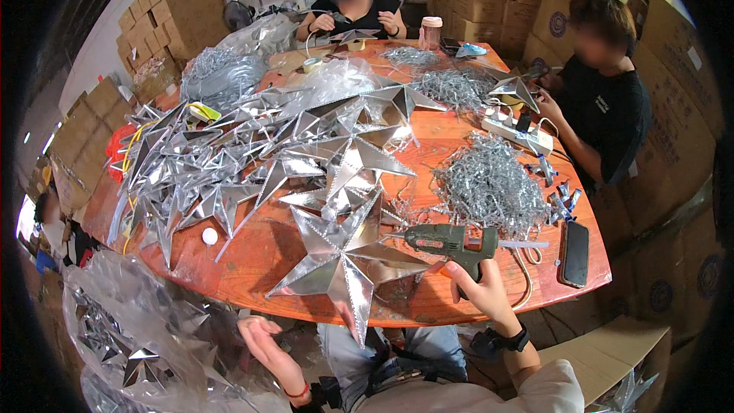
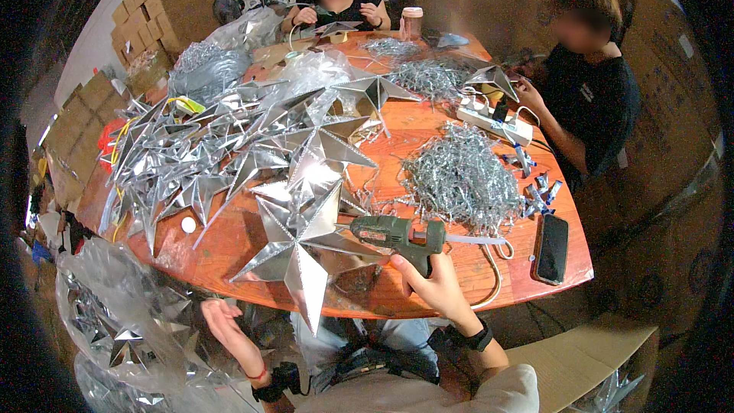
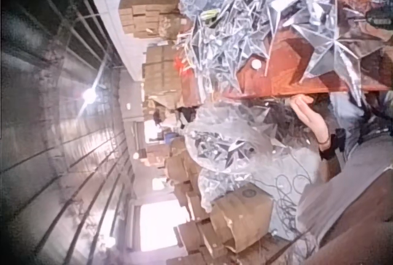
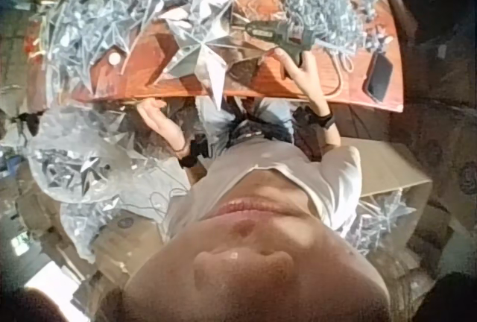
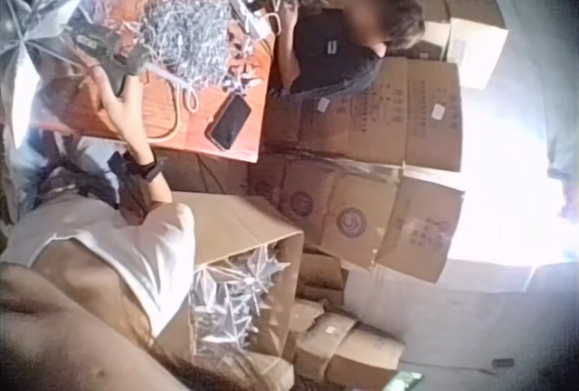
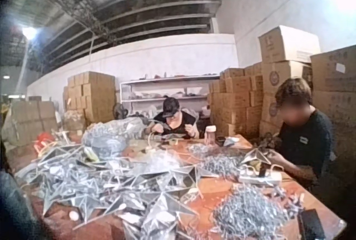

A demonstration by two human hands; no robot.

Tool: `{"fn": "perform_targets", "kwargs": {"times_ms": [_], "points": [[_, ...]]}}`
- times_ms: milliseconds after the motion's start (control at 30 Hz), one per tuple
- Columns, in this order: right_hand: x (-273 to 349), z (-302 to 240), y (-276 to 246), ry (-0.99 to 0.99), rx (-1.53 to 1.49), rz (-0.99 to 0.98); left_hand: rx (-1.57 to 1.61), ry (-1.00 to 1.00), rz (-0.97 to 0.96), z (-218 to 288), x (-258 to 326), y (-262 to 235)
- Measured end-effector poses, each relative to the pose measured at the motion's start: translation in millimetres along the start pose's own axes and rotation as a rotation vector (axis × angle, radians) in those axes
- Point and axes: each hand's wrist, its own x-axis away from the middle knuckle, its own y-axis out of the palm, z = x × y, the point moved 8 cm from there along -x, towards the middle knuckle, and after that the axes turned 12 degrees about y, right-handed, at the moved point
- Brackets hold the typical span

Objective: Use a hot glue gun to apply adhesive to the seams of silver star-shaped ornaments for assembly.

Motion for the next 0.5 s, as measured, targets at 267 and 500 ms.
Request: {"fn": "perform_targets", "kwargs": {"times_ms": [267, 500], "points": [[4, -2, 7, -0.065, 0.062, 0.006, -0.195, 0.042, -0.406, -22, 59, 42], [10, 0, 2, -0.052, 0.147, 0.071, -0.141, -0.12, -0.347, -41, 77, 41]]}}
